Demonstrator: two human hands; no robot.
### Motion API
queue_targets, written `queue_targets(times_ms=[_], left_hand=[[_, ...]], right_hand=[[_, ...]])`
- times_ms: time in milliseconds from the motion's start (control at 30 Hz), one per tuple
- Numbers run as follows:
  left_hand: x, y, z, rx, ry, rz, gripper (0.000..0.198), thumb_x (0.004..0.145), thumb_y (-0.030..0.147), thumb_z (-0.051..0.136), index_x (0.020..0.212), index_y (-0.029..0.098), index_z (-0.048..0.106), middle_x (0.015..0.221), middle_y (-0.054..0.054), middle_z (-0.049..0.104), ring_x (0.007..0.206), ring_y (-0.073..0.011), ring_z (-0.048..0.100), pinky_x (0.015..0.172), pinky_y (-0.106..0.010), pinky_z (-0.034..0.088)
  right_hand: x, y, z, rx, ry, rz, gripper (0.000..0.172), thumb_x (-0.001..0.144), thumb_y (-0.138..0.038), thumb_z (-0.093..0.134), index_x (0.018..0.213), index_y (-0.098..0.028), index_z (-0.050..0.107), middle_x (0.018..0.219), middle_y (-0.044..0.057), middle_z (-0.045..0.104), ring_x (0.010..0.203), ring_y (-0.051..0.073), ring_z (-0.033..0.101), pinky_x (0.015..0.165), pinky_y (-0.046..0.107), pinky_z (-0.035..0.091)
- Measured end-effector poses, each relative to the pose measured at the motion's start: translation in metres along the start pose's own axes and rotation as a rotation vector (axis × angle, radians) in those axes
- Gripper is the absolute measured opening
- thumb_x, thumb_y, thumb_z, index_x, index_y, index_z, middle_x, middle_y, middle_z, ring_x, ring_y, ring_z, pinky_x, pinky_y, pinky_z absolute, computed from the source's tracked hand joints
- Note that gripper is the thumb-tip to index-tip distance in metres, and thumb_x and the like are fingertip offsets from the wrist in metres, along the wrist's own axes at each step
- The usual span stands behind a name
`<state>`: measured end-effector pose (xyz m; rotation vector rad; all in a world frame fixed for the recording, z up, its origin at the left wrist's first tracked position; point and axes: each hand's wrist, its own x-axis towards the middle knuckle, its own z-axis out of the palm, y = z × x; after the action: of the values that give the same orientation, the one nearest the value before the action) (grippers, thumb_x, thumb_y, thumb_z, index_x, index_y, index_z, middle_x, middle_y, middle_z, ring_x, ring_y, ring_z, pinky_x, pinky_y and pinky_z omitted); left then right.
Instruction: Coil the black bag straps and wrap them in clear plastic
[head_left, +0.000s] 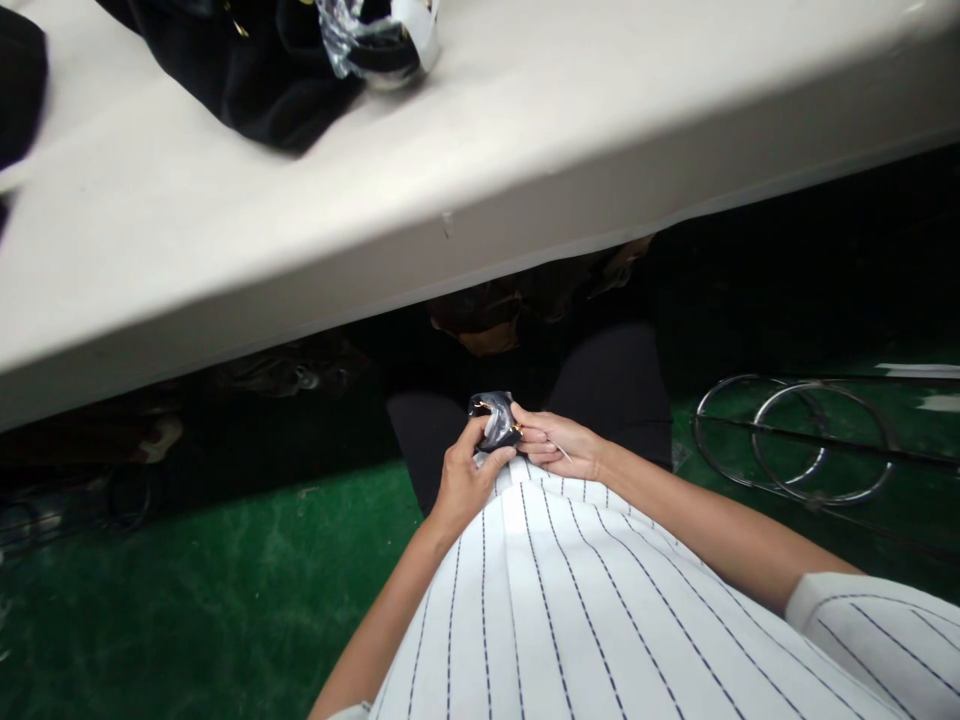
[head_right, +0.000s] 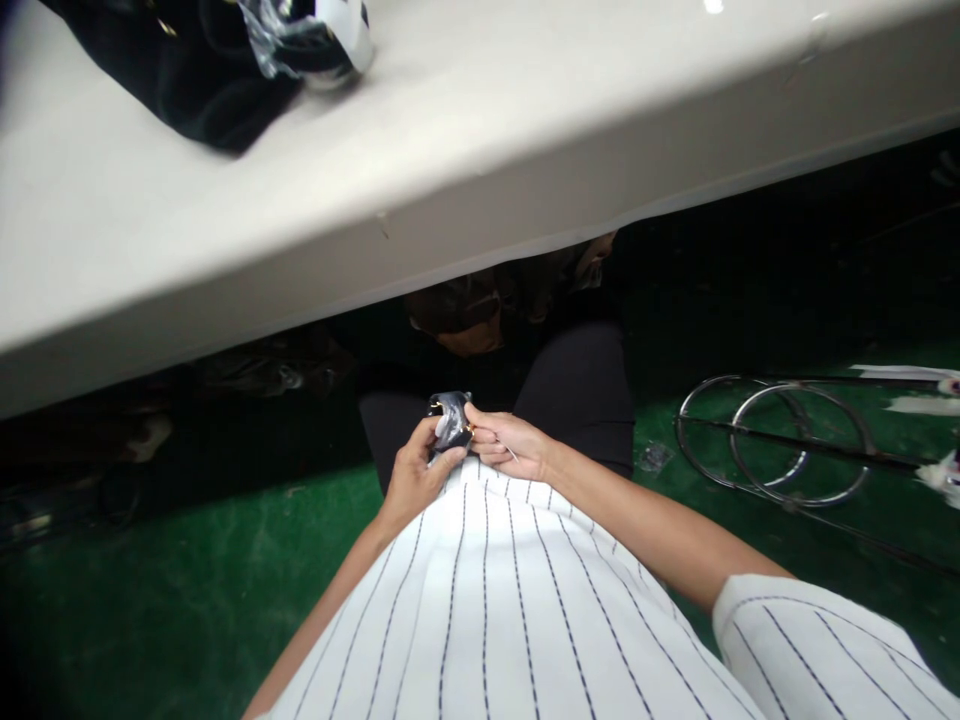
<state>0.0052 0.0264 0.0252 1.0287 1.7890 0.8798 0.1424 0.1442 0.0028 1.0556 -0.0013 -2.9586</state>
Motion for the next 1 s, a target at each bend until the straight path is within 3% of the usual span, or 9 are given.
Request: queue_targets(times_ms=[133,233,467,600,700,833,933,1000], left_hand=[[-0.004,0.006,-0.003,0.199,0.053,0.064,0.038,0.087,0.035,0.063,0.121,0.022,0.054,0.111,-0.009,0.065,0.103,-0.0245,0.059,0.090,-0.036,0.045],[-0.008,0.007,-0.002,0.218,0.049,0.012,0.033,0.084,0.037,0.065,0.112,0.022,0.057,0.101,-0.008,0.065,0.097,-0.0251,0.059,0.086,-0.036,0.046],[-0.016,0.009,0.006,-0.491,0.108,-0.217,0.027,0.081,0.034,0.069,0.099,0.019,0.055,0.088,-0.004,0.068,0.080,-0.0177,0.064,0.075,-0.028,0.047],[-0.016,0.013,0.003,-0.673,0.155,-0.225,0.026,0.082,0.031,0.069,0.098,0.019,0.054,0.089,-0.004,0.069,0.081,-0.0171,0.065,0.079,-0.029,0.049],[-0.016,0.014,0.001,-0.586,0.178,-0.233,0.027,0.081,0.031,0.070,0.099,0.020,0.054,0.090,-0.002,0.069,0.082,-0.0158,0.064,0.077,-0.026,0.048],[-0.018,0.008,0.001,-0.234,0.195,-0.265,0.026,0.078,0.033,0.071,0.095,0.020,0.057,0.087,-0.001,0.069,0.082,-0.0170,0.064,0.075,-0.025,0.046],[-0.019,0.004,0.000,-0.053,0.196,-0.283,0.025,0.076,0.033,0.072,0.091,0.020,0.058,0.083,0.000,0.069,0.079,-0.0187,0.064,0.072,-0.027,0.046],[-0.020,0.003,-0.001,0.027,0.190,-0.275,0.026,0.073,0.033,0.073,0.090,0.020,0.058,0.081,0.000,0.068,0.078,-0.0198,0.062,0.071,-0.029,0.045]], right_hand=[[0.000,0.000,-0.004,-0.045,-0.099,-0.015,0.047,0.091,-0.038,0.065,0.057,-0.015,0.042,0.043,-0.010,0.032,0.034,0.001,0.022,0.029,0.009,0.020],[0.000,0.001,-0.003,-0.127,-0.112,-0.001,0.049,0.085,-0.046,0.070,0.058,-0.015,0.042,0.043,-0.011,0.032,0.035,0.001,0.020,0.029,0.010,0.018],[-0.010,0.010,0.011,-0.457,0.040,-0.186,0.052,0.079,-0.062,0.066,0.067,-0.013,0.055,0.042,-0.009,0.036,0.034,0.001,0.017,0.032,0.017,0.009],[-0.019,0.013,0.014,-0.647,0.073,-0.217,0.046,0.083,-0.057,0.063,0.084,-0.011,0.065,0.041,-0.009,0.035,0.035,0.003,0.016,0.036,0.020,0.008],[-0.027,0.016,0.017,-0.912,0.184,-0.310,0.031,0.083,-0.043,0.066,0.091,-0.013,0.068,0.047,-0.005,0.046,0.041,0.007,0.033,0.041,0.020,0.023],[-0.039,0.022,0.022,-1.357,0.282,-0.572,0.009,0.082,-0.027,0.066,0.084,-0.018,0.069,0.073,0.003,0.066,0.066,0.016,0.056,0.062,0.027,0.040],[-0.044,0.024,0.022,-1.337,0.230,-0.627,0.009,0.082,-0.025,0.067,0.090,-0.022,0.069,0.080,0.002,0.069,0.073,0.019,0.060,0.067,0.028,0.044],[-0.043,0.024,0.021,-1.183,0.162,-0.558,0.011,0.084,-0.028,0.066,0.092,-0.022,0.068,0.077,0.002,0.068,0.068,0.016,0.060,0.061,0.026,0.045]])
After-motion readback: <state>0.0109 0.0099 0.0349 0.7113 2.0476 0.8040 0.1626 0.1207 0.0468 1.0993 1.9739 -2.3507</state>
